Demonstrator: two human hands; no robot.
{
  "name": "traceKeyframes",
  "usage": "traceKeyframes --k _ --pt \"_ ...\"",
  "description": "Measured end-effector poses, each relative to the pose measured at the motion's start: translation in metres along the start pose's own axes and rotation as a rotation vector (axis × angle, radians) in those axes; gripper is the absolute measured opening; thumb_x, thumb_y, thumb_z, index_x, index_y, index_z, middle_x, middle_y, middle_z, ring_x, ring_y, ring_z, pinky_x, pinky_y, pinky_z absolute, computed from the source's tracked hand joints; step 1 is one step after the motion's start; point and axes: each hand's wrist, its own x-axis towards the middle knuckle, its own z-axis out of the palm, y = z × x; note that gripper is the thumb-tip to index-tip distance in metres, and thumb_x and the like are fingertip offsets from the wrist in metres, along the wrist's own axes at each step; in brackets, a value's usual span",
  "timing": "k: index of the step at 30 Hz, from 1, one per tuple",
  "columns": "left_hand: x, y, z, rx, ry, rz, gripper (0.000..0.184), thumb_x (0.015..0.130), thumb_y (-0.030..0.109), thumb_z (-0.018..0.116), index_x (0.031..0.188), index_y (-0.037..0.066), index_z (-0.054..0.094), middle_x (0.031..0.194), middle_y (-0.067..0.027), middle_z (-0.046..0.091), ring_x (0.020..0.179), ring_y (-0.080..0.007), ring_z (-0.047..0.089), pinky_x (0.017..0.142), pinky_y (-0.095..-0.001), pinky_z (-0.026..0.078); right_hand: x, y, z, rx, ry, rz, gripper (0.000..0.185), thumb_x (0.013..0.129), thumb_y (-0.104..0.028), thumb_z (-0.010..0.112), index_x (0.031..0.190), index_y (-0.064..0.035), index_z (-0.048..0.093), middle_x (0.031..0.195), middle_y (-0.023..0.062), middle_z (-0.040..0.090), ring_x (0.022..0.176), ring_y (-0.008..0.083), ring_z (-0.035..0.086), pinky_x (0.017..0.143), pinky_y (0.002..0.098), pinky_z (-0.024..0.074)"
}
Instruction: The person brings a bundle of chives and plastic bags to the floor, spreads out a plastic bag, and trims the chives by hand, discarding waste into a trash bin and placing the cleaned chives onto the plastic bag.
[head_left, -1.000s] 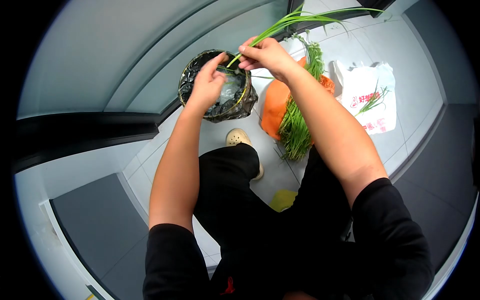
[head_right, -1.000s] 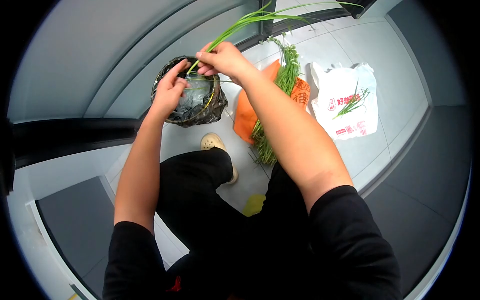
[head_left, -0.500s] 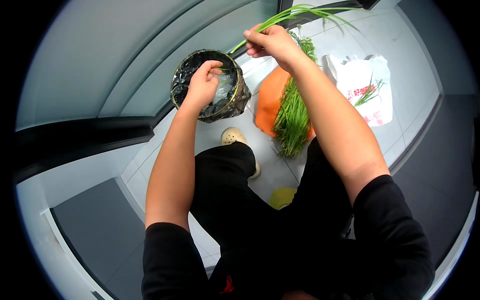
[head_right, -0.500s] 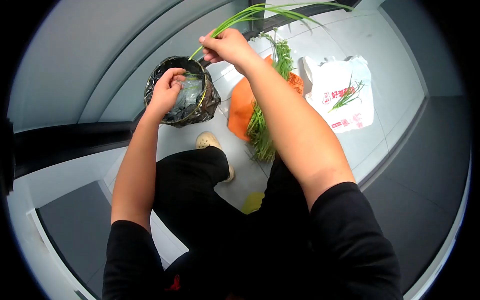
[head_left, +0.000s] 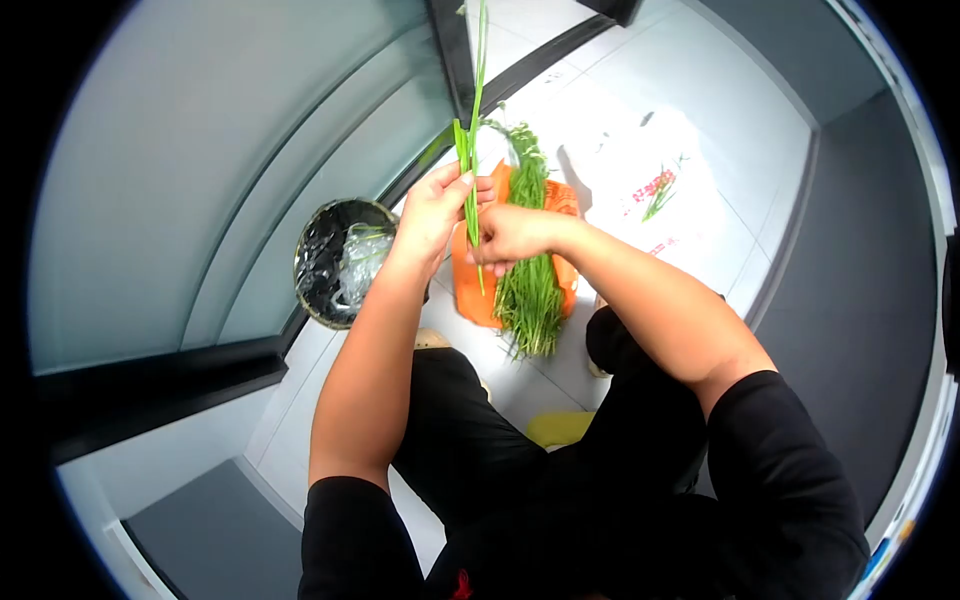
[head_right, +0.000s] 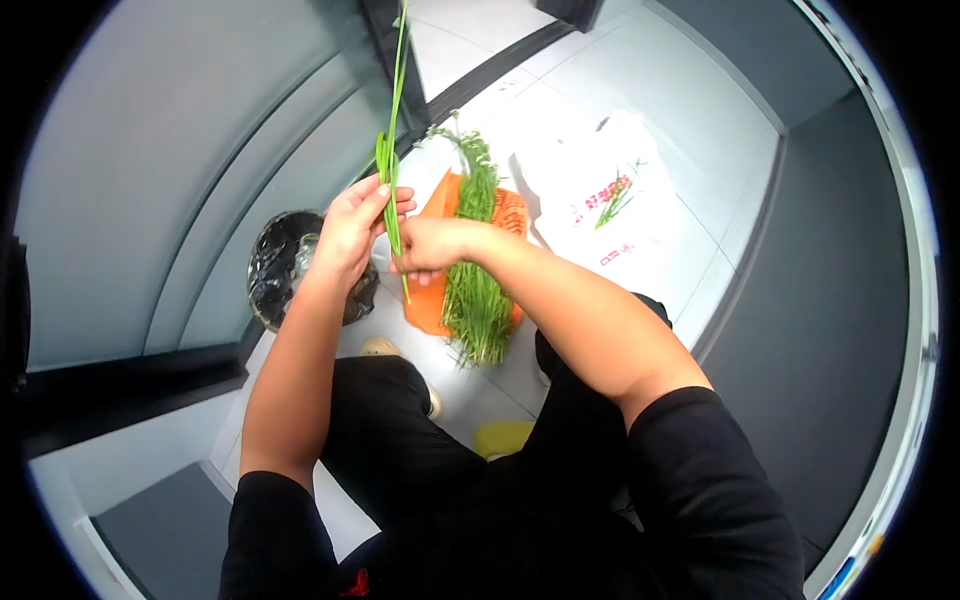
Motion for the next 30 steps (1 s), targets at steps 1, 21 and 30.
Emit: traceKeyframes --k 1,21,30 --pt "0.003 0.000 0.007 -0.078 0.011 -0.035 0.029 0.090 0.016 0.045 0.110 -0.003 0.049 0.094 -0.0100 0.059 0.084 -0.0161 0.057 0.076 -0.0286 0.047 -0.006 0.007 0.001 0.011 -0.002 0.013 0.024 0.084 -0.021 0.058 0.078 0.0029 0.056 0.070 0.0068 0.061 0.061 0.0116 0.061 0.055 0.0230 0.0513" --pt "-0.007 0.000 0.051 1.246 -0.032 0.418 0.013 0.081 0.016 0.052 0.088 0.008 0.060 0.081 -0.0099 0.056 0.077 -0.0308 0.056 0.068 -0.0391 0.045 -0.118 0.073 -0.084 -0.607 0.568 -0.191 0.018 0.075 -0.015 0.060 0.091 -0.0090 0.064 0.090 0.0089 0.061 0.087 0.0258 0.057 0.077 0.0352 0.0454" --pt "-0.004 -0.002 0.040 1.121 -0.043 0.333 0.016 0.082 0.015 0.053 0.092 0.004 0.060 0.085 -0.0119 0.059 0.079 -0.0305 0.057 0.070 -0.0358 0.045 -0.112 0.064 -0.078 -0.858 0.709 -0.277 0.014 0.070 -0.015 0.057 0.080 -0.0085 0.065 0.076 0.0069 0.060 0.083 0.0247 0.055 0.074 0.0357 0.0453"
